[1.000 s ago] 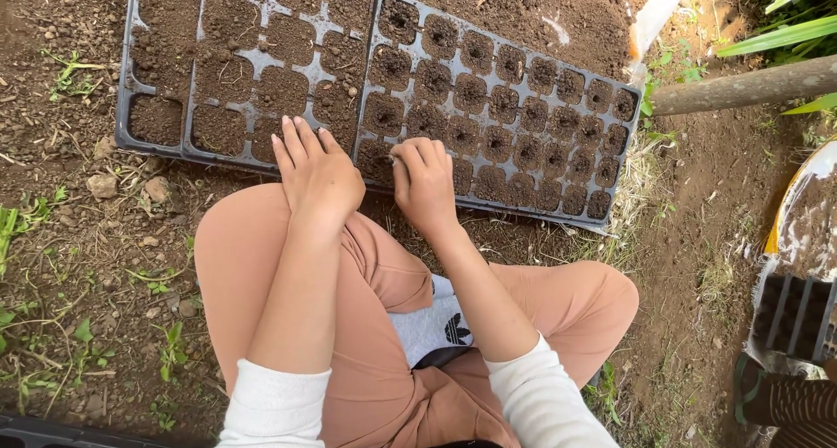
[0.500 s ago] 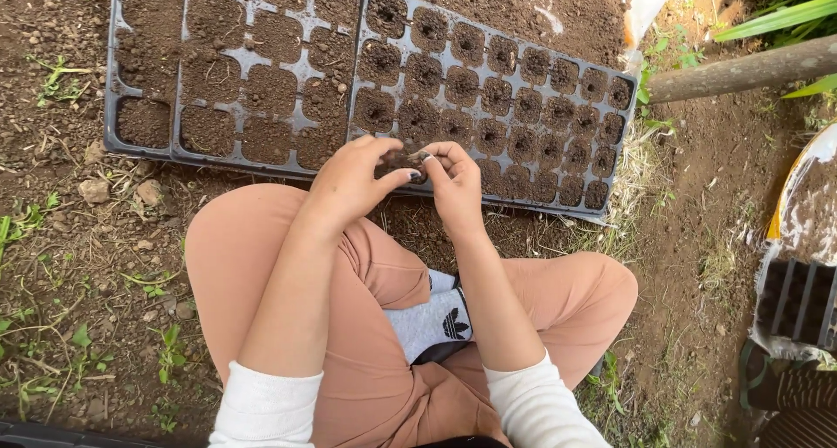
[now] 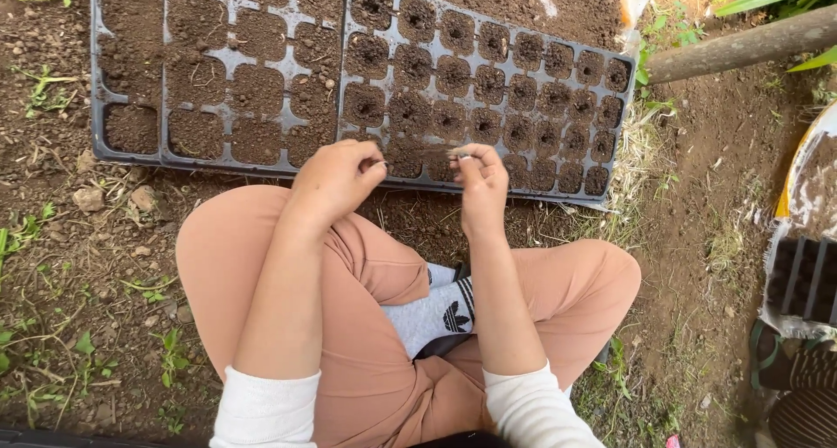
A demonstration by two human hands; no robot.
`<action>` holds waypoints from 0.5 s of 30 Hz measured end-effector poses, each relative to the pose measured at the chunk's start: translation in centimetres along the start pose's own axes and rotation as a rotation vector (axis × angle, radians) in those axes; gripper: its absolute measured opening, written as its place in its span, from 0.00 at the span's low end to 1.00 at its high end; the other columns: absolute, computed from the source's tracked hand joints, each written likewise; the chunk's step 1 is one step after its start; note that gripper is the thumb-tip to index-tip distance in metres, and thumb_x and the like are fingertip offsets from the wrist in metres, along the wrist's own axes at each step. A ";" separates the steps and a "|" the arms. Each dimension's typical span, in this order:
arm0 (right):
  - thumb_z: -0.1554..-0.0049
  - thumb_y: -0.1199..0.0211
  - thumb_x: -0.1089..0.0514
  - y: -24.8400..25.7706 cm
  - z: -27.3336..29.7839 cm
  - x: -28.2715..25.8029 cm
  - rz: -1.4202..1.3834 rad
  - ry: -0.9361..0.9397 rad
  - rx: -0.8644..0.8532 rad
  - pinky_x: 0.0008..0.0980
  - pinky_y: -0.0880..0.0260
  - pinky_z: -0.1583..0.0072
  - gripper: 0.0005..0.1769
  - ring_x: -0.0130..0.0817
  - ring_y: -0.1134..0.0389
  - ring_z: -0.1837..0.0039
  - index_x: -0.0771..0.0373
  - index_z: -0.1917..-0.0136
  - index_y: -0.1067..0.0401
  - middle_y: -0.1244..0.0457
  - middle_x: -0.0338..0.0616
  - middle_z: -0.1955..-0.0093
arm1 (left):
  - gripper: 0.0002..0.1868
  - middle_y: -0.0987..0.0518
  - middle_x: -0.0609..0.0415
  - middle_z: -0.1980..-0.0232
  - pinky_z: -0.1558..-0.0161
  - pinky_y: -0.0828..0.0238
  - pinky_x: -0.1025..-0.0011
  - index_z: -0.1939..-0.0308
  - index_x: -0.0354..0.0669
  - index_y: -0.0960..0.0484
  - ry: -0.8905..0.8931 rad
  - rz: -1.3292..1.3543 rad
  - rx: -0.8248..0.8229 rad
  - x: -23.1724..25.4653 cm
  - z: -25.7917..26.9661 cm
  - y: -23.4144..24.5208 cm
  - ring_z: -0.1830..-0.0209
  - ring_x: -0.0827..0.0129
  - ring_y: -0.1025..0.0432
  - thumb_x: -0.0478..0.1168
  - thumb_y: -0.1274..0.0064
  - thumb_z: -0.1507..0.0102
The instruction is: The person sits cross-legged on the ground and places seeds into the cells of a seedling tray filled with soil. They then use a spray bottle to water the soil in the tray.
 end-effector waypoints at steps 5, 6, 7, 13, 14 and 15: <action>0.40 0.42 0.70 0.1 1.0 -2.1 0.406 0.204 -0.032 0.24 0.37 0.56 0.09 0.25 0.36 0.58 0.59 0.52 0.27 0.30 0.42 0.58 | 0.16 0.20 0.47 0.62 0.55 0.24 0.53 0.65 0.52 0.13 0.134 -0.216 -0.065 -2.8 -0.7 -1.5 0.56 0.46 0.22 0.52 0.52 0.34; 0.40 0.41 0.70 -0.4 1.1 -2.0 0.510 0.241 -0.060 0.28 0.34 0.54 0.09 0.30 0.34 0.58 0.59 0.51 0.25 0.29 0.43 0.57 | 0.15 0.19 0.45 0.58 0.54 0.22 0.52 0.56 0.53 0.11 0.153 -0.247 -0.097 -3.0 -0.8 -1.7 0.54 0.47 0.21 0.48 0.53 0.33; 0.40 0.41 0.70 -0.6 1.1 -1.8 0.511 0.240 -0.058 0.28 0.34 0.54 0.09 0.30 0.34 0.58 0.59 0.51 0.25 0.29 0.43 0.57 | 0.15 0.19 0.45 0.58 0.54 0.22 0.52 0.56 0.53 0.11 0.152 -0.247 -0.099 -3.5 -1.1 -2.1 0.54 0.47 0.21 0.48 0.53 0.33; 0.40 0.39 0.69 -3.2 1.6 -1.8 0.677 0.478 -0.097 0.30 0.32 0.44 0.09 0.32 0.33 0.49 0.57 0.50 0.25 0.31 0.37 0.54 | 0.18 0.22 0.46 0.54 0.59 0.20 0.53 0.45 0.53 0.15 0.195 -0.230 -0.065 -5.3 -1.4 -2.6 0.55 0.48 0.21 0.45 0.58 0.32; 0.39 0.40 0.68 -3.7 1.9 -2.3 0.704 0.518 -0.107 0.30 0.33 0.43 0.08 0.32 0.34 0.48 0.57 0.49 0.26 0.32 0.36 0.54 | 0.19 0.21 0.46 0.54 0.59 0.20 0.53 0.44 0.52 0.15 0.186 -0.230 -0.063 -5.2 -1.3 -2.6 0.55 0.47 0.20 0.45 0.59 0.33; 0.37 0.41 0.68 -4.2 2.2 -2.7 0.730 0.557 -0.119 0.31 0.35 0.41 0.08 0.31 0.35 0.48 0.57 0.48 0.27 0.34 0.35 0.54 | 0.19 0.21 0.45 0.54 0.59 0.20 0.53 0.44 0.51 0.16 0.179 -0.229 -0.061 -5.2 -1.2 -2.6 0.55 0.47 0.20 0.44 0.59 0.33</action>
Point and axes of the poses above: each hand's wrist, its own z-axis away from the middle knuckle, its own y-axis out of the back of the hand, x = y × z, the point moved 9 cm from there along -z, towards the middle knuckle
